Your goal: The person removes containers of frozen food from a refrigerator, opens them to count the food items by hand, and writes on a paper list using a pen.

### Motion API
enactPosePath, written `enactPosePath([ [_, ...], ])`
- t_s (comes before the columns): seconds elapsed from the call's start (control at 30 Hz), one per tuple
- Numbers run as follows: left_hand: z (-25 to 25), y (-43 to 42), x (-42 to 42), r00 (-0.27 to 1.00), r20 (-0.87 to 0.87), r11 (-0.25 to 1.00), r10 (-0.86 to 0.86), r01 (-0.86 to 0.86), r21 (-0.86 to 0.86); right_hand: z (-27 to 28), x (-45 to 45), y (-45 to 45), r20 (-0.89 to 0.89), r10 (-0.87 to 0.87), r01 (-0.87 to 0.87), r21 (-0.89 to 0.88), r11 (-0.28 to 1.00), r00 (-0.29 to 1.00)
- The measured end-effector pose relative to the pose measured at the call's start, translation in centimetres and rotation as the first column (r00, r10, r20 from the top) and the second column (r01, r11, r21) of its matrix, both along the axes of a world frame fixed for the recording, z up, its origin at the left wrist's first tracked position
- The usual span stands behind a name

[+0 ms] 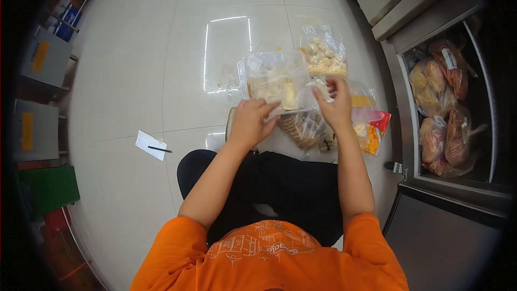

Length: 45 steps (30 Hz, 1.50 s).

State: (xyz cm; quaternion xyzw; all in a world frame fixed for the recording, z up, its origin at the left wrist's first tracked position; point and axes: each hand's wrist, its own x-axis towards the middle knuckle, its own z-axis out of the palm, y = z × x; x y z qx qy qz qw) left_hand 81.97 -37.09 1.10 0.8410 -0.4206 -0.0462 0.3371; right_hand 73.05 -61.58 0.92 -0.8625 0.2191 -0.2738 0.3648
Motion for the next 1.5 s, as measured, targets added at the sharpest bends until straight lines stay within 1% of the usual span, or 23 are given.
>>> enactPosePath([
  [0.1, 1.0, 1.9, -1.5, 0.991, 0.026, 0.975, -0.130, 0.123, 0.184, -0.7, 4.0, 2.2, 0.066, 0.082, -0.058, -0.313, 0.948, 0.994],
  [0.2, 2.1, 1.8, -1.5, 0.966, 0.230, 0.988, -0.115, 0.088, 0.124, -1.8, 5.4, 1.4, -0.212, 0.036, -0.038, -0.002, 0.999, 0.977],
  [0.27, 3.3, 1.0, -0.5, 0.929, 0.334, 0.987, -0.156, 0.133, 0.091, -0.9, 4.5, 1.0, -0.158, -0.059, 0.060, 0.007, 0.998, 0.986],
  [0.3, 3.2, 0.3, 0.3, 0.915, 0.352, 0.981, -0.195, 0.176, 0.086, -0.5, 3.7, 0.9, -0.138, -0.107, 0.110, 0.013, 0.994, 0.985],
  [0.33, 3.1, -0.4, 1.0, 0.899, 0.370, 0.972, -0.234, 0.220, 0.081, -0.7, 3.2, 0.6, -0.100, -0.150, 0.145, -0.054, 0.988, 0.984],
  [0.4, 1.8, -2.3, 3.0, 0.869, 0.352, 0.936, -0.348, 0.342, 0.084, -1.3, 2.1, -0.1, -0.129, -0.170, 0.177, 0.045, 0.983, 0.977],
  [0.47, 1.7, -4.2, 4.5, 0.957, 0.130, 0.930, -0.260, 0.212, 0.299, -1.8, 1.3, -0.9, -0.147, -0.190, 0.210, 0.132, 0.969, 0.971],
  [0.5, 1.8, -4.6, 5.0, 0.982, 0.025, 0.896, -0.187, 0.160, 0.413, -2.2, 0.8, -1.2, -0.155, -0.199, 0.226, 0.176, 0.958, 0.968],
  [0.53, 2.0, -4.7, 5.3, 0.994, 0.037, 0.905, -0.105, 0.080, 0.417, -2.7, 0.6, -1.4, -0.160, -0.210, 0.243, 0.222, 0.944, 0.964],
  [0.6, 2.0, -4.8, 5.0, 0.997, 0.048, 0.902, 0.057, -0.072, 0.427, -2.9, 0.2, -2.1, -0.187, -0.224, 0.256, 0.167, 0.952, 0.956],
  [0.63, 1.4, -5.0, 4.6, 0.990, 0.057, 0.941, 0.131, -0.142, 0.307, -2.6, 0.1, -2.4, -0.204, -0.228, 0.259, 0.137, 0.956, 0.952],
  [0.67, 0.6, -5.3, 4.0, 0.977, 0.056, 0.959, 0.206, -0.213, 0.185, -1.1, 0.3, -2.2, -0.268, -0.179, 0.235, 0.198, 0.952, 0.947],
  [0.7, -0.1, -5.5, 3.4, 0.960, 0.044, 0.958, 0.278, -0.281, 0.065, -1.3, 0.4, -2.5, -0.226, -0.118, 0.145, 0.107, 0.984, 0.967],
  [0.77, -1.2, -5.9, 2.7, 0.972, 0.018, 0.970, 0.236, -0.236, 0.055, -1.9, 0.7, -2.8, -0.152, 0.011, -0.024, -0.082, 0.996, 0.988],
  [0.8, -1.5, -6.0, 2.6, 0.978, 0.008, 0.976, 0.211, -0.211, 0.050, -2.0, 0.7, -2.6, -0.167, 0.025, -0.033, -0.045, 0.998, 0.986],
  [0.9, -0.3, -4.4, 3.3, 0.972, -0.134, 0.980, 0.194, -0.186, 0.073, -1.4, 0.4, -1.6, -0.224, 0.061, -0.052, 0.047, 0.998, 0.973],
  [0.97, 1.9, -2.2, 4.3, 0.947, -0.185, 0.960, 0.264, -0.276, -0.042, -1.3, 0.3, -1.6, -0.286, 0.082, -0.061, 0.080, 0.995, 0.955],
  [1.03, 3.0, 0.8, 5.7, 0.925, -0.250, 0.956, 0.287, -0.295, 0.005, -1.9, 0.0, -2.0, -0.329, 0.065, -0.047, 0.062, 0.997, 0.942],
  [1.13, 2.8, 3.5, 6.7, 0.938, -0.213, 0.959, 0.272, -0.246, 0.144, -2.5, 0.3, -1.9, -0.333, -0.003, 0.011, 0.021, 1.000, 0.943],
  [1.23, 2.8, 3.5, 6.6, 0.927, -0.183, 0.941, 0.326, -0.301, 0.153, -2.8, 0.6, -1.3, -0.305, -0.056, 0.043, -0.048, 0.998, 0.951],
  [1.37, 2.6, 3.9, 6.4, 0.939, -0.160, 0.947, 0.306, -0.282, 0.157, -3.0, 0.6, -1.0, -0.287, -0.060, 0.017, -0.149, 0.989, 0.956],
  [1.47, 2.8, 4.2, 6.4, 0.938, -0.154, 0.945, 0.311, -0.288, 0.155, -2.2, 0.7, -0.5, -0.313, -0.065, 0.052, -0.051, 0.997, 0.947],
  [1.5, 3.0, 4.2, 6.4, 0.934, -0.167, 0.943, 0.317, -0.292, 0.157, -2.3, 0.7, -0.6, -0.317, -0.062, 0.045, -0.062, 0.997, 0.946],
])
